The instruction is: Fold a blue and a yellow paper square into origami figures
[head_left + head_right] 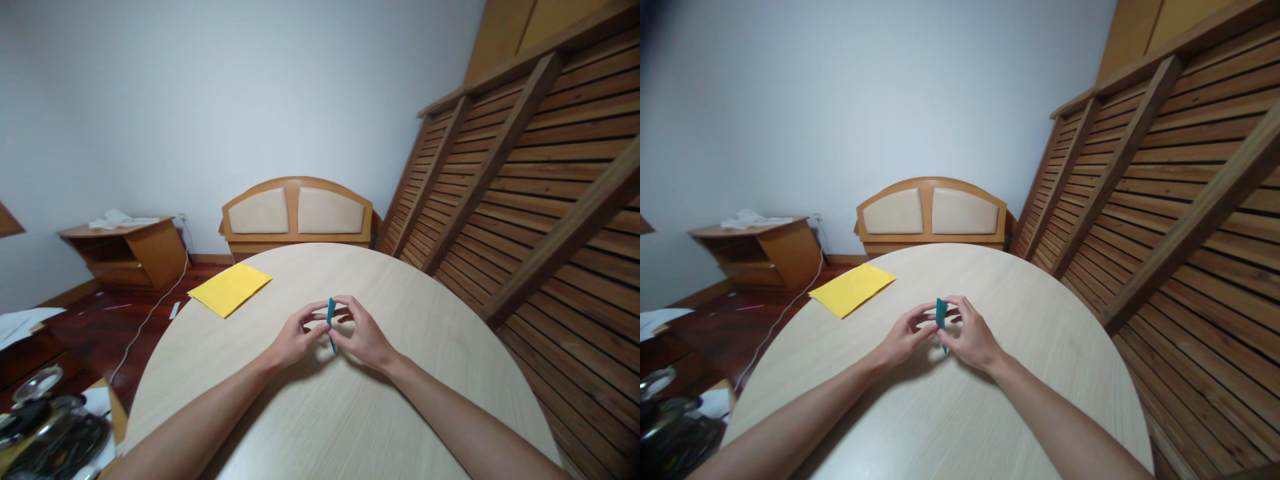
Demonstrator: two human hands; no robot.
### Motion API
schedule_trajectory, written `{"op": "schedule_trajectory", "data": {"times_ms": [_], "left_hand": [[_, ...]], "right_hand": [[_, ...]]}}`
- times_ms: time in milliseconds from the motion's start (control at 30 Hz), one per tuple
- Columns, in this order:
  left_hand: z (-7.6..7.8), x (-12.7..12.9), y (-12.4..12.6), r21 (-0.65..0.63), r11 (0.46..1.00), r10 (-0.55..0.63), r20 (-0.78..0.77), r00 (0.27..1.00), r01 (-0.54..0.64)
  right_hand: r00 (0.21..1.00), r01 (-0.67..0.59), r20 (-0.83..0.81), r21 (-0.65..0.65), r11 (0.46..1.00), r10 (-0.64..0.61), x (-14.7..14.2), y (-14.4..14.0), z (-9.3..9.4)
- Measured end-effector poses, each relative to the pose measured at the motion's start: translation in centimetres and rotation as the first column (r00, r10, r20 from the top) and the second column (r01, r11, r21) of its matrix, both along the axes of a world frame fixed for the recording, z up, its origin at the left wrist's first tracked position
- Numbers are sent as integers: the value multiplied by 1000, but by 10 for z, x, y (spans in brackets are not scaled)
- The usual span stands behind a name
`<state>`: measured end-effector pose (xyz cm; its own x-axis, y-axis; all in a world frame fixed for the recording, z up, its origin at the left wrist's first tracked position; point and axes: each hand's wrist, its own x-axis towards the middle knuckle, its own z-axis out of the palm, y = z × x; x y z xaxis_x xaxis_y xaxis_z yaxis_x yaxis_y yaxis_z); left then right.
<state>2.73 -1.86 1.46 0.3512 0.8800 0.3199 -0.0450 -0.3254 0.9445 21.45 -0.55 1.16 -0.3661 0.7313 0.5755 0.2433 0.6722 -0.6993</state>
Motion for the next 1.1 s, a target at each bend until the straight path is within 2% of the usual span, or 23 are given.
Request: {"op": "schedule_trajectory", "data": {"times_ms": [767,933,1100], "left_hand": [[-9,-1,3,-16,1000,21,6,1000,-21],[-9,0,2,-50,999,3,26,1000,-2],[-11,1,3,-61,998,23,30,999,-21]], "right_hand": [[994,3,109,42,999,-8,5,2,0],[986,-23,168,36,999,17,6,1,1],[966,10,258,72,997,-28,7,1,2]]}}
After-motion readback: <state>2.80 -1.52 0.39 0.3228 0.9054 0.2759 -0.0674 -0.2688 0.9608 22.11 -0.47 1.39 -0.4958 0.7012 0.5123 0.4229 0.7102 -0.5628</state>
